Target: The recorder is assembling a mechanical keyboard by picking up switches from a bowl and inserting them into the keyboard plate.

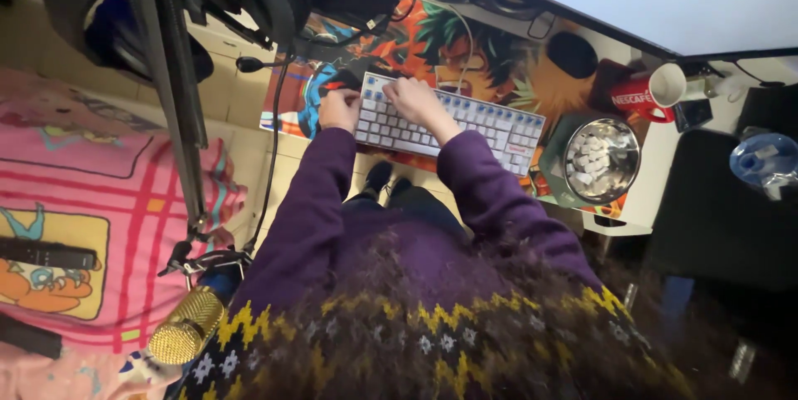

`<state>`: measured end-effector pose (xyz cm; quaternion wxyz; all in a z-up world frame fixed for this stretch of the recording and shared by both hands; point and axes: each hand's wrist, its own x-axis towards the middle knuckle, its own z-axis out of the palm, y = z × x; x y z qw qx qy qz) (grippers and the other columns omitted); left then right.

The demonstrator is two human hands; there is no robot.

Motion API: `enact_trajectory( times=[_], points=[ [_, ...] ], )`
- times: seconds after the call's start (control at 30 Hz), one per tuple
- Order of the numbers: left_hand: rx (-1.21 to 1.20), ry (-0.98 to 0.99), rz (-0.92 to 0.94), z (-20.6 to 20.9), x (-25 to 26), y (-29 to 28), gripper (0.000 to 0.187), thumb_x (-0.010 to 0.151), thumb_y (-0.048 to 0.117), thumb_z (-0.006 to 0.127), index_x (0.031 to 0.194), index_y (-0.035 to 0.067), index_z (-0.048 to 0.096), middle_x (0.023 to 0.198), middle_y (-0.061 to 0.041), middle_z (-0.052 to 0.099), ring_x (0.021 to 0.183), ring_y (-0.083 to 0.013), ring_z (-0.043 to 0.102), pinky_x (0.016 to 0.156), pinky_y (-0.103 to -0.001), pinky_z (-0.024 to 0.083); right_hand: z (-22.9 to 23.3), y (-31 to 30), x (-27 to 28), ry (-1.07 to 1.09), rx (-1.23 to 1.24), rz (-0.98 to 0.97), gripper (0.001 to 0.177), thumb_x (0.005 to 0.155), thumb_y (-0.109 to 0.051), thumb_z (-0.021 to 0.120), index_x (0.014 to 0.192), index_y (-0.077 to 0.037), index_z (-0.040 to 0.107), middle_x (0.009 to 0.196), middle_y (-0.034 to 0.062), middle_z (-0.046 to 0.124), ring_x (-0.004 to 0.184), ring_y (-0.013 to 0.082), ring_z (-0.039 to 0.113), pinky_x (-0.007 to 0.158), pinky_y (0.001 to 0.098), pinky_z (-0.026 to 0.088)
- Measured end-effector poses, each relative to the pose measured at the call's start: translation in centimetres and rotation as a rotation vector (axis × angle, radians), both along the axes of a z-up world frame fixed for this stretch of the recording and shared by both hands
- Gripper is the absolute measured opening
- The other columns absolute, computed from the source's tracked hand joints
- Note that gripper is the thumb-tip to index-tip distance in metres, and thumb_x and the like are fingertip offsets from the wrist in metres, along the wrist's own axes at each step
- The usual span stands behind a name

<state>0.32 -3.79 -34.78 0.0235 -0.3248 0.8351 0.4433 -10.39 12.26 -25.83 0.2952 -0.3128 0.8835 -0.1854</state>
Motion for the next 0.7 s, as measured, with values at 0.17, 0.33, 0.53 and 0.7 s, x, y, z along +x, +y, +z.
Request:
enact_trajectory(
  times=[0.17,0.33,0.53,0.7],
  points=[
    [0.013,0.039,-0.01,-0.6,-0.3,-0.3,0.014,0.08,0.02,0.082,0.092,0.013,0.083,0.083,-0.012,0.078,0.079,-0.0274,0.076,0.076,-0.038,0.059,1.4,-0.1,1.1,0.083,-0.046,-0.037,0.039,0.104,-0.033,0.044,0.091,-0.008,0.072,0.089,0.0227,0.071,0.088,0.046,0.065,0.076,0.0581,0.049],
    [0.04,0.036,0.003,-2.9,-0.6,-0.7,0.015,0.077,0.018,0.086,0.089,0.012,0.082,0.081,-0.012,0.077,0.076,-0.0254,0.076,0.074,-0.037,0.059,-1.1,-0.2,1.9,0.12,-0.043,-0.062,0.044,0.107,-0.037,0.048,0.086,-0.006,0.073,0.086,0.0231,0.07,0.087,0.0442,0.066,0.08,0.0564,0.05],
    [0.073,0.005,0.027,-3.4,-1.1,-0.8,0.013,0.075,0.018,0.087,0.085,0.011,0.082,0.078,-0.011,0.077,0.074,-0.0241,0.076,0.073,-0.036,0.059,-1.8,-0.1,2.5,0.183,-0.106,0.017,0.037,0.104,-0.029,0.047,0.091,-0.007,0.073,0.082,0.0237,0.069,0.081,0.0458,0.065,0.071,0.058,0.048],
    [0.034,-0.029,0.021,-3.8,-1.4,-0.6,0.011,0.074,0.018,0.086,0.082,0.012,0.082,0.077,-0.011,0.076,0.074,-0.0249,0.076,0.074,-0.038,0.059,-0.3,0.6,2.3,0.072,-0.123,-0.073,0.043,0.106,-0.038,0.049,0.087,-0.008,0.074,0.082,0.022,0.071,0.083,0.0424,0.067,0.076,0.0539,0.05]
  ],
)
